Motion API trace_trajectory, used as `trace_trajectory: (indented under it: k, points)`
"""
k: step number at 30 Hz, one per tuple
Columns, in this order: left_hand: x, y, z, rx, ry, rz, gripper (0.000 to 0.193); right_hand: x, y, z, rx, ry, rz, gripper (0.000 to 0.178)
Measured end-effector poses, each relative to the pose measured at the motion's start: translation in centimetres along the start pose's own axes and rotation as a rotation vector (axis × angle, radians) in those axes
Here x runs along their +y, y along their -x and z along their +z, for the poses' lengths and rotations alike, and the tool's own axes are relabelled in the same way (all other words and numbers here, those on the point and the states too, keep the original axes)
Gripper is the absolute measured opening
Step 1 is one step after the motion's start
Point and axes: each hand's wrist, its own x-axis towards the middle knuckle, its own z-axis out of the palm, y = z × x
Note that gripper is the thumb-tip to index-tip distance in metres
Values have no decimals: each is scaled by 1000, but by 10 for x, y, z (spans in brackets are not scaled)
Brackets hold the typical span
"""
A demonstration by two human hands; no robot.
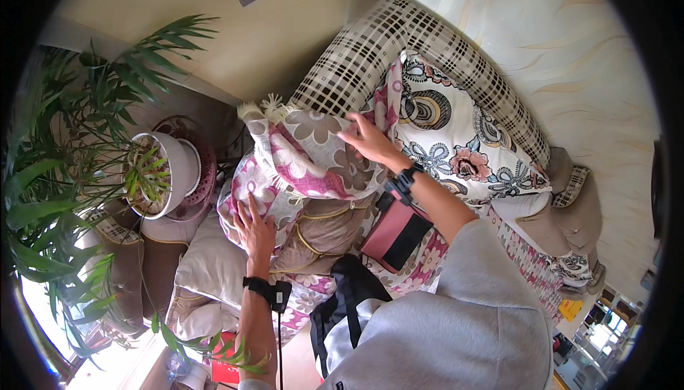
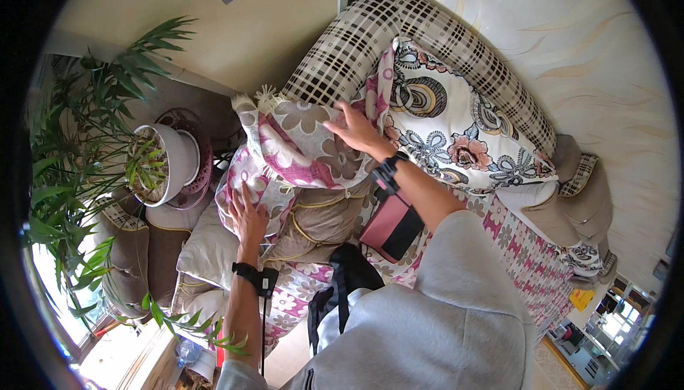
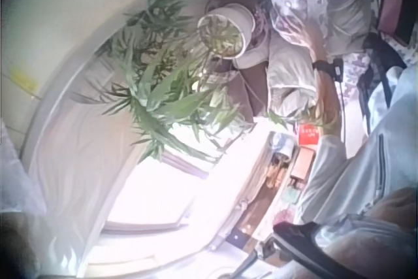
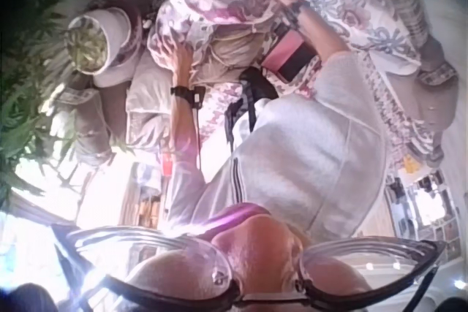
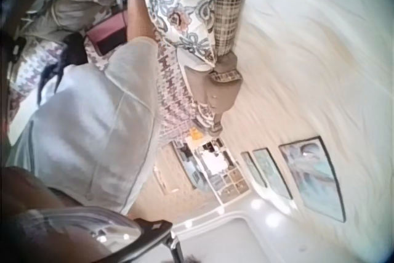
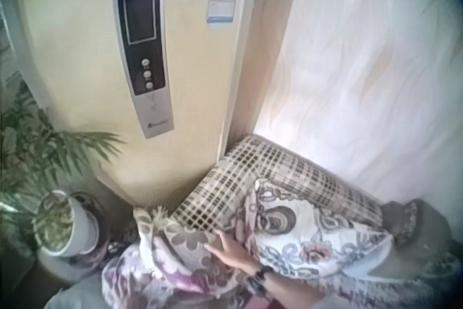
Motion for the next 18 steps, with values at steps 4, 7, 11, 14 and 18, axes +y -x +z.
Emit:
trace_trajectory:
  k: [4,7,11,14,18]
  points:
    - [10,-3,-6,-40,32,3,92,19,-14,52,287,621,-465,35]
    - [3,-3,-10,-39,39,5,92,-8,17,59,181,743,-567,29]
    - [2,9,-18,36,25,55,87,-1,100,49,-34,751,-745,23]
    - [8,13,-19,129,48,91,84,45,147,37,-138,850,-828,14]
    - [48,15,-32,103,309,272,83,60,176,28,-47,909,-697,13]
